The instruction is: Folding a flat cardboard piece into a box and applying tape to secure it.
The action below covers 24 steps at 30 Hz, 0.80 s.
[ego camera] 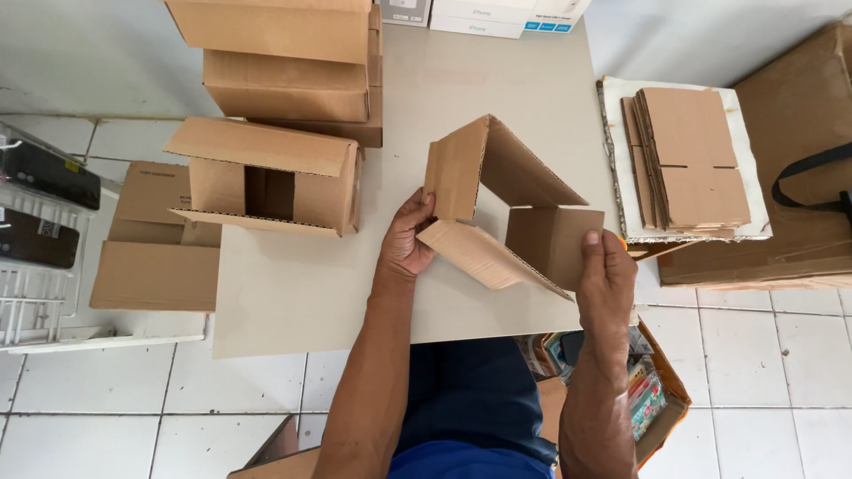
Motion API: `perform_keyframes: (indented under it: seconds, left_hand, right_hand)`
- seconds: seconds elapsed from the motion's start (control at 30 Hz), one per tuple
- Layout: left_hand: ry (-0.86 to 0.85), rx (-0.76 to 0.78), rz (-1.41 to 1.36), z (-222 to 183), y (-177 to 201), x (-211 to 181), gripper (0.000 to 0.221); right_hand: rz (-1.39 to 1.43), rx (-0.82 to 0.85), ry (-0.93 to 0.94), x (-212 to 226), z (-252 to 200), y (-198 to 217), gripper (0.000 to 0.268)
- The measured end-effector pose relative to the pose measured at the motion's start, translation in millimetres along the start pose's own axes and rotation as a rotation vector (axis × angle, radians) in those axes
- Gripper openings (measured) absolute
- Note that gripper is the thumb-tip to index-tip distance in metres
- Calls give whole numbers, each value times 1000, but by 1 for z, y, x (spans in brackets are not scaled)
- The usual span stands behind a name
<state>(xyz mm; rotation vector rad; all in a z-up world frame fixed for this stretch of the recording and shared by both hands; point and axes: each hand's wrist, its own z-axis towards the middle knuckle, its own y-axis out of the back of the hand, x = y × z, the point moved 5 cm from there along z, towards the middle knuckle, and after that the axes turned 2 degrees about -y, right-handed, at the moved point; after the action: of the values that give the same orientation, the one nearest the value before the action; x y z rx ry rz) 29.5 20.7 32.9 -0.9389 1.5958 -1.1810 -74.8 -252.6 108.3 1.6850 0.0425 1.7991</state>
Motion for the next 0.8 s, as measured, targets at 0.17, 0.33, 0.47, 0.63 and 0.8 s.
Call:
perform_keyframes:
  seconds: [0.17,0.33,0.47,0.63,0.8]
  left_hand:
    - [51,30,-4,-1,7,2,20]
    - [100,35,-40,7,43,13,18]
    - [135,-31,12,1,26,13,25]
    - [163,-150,69,-20,-15,-4,33]
    - [241,-262,168,-34,-29,-8,50]
  right_hand:
    - [123,4,-27,-11,-5,-2,25]
    - [351,-10,-44,22,-26,-8,25]
    - [392,272,-185,66,-44,-34,33]
    - [499,518,-282,66,-62,-71,42]
    - [613,629,-337,36,-47,-75,66]
